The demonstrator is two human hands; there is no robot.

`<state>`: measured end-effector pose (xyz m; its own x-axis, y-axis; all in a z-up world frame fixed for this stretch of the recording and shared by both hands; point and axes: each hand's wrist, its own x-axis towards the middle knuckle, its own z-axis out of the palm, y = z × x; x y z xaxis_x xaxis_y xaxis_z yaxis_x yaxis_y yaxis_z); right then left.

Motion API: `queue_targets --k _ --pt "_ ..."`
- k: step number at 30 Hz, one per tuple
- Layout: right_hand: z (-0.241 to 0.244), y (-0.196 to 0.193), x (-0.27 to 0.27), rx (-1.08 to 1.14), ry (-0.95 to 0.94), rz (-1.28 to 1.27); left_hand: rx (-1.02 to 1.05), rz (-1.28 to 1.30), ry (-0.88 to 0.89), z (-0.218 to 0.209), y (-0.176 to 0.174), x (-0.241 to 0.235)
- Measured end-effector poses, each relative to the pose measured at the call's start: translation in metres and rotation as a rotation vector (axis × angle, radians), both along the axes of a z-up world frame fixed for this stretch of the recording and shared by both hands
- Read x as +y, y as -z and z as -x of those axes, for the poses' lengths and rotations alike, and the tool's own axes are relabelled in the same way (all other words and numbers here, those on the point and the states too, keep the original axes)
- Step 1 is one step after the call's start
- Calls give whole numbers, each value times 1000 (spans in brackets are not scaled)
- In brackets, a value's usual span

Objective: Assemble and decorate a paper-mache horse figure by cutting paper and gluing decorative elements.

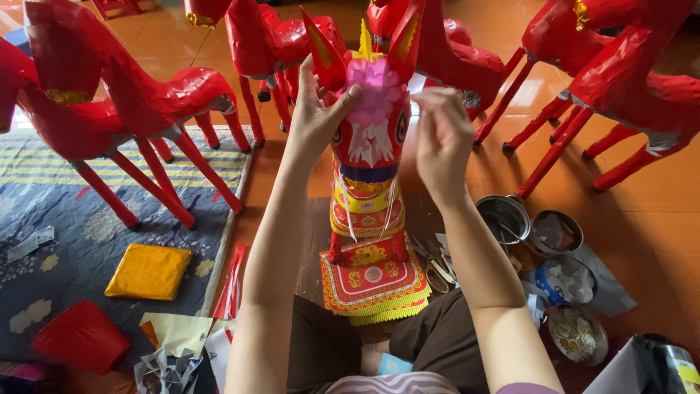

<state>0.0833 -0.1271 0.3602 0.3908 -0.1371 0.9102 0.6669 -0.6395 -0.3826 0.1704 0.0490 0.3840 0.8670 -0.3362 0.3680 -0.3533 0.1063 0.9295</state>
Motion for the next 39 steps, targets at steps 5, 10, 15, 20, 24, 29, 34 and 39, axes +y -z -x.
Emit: queue_targets --k 5,10,15,20,24,29,34,39 --pt "-29 -3 1 339 -180 -235 -15 75 74 -1 0 -2" --pt "-46 1 9 438 -491 -367 -50 176 161 0 -2 -5" --pt "-40 -7 12 457 -698 -553 36 71 87 4 -10 -5" --pt "-36 -10 13 474 -743 -609 130 56 70 0 -7 -4" --pt "-31 -13 12 507 -720 -582 212 126 95 -1 -5 -6" --pt "-32 11 -4 407 -539 -430 190 95 98 8 -13 -6" --pt "-27 13 1 -41 23 43 110 145 153 4 -9 -5" --pt "-28 10 -1 -188 110 440 183 141 175 -16 10 -1"
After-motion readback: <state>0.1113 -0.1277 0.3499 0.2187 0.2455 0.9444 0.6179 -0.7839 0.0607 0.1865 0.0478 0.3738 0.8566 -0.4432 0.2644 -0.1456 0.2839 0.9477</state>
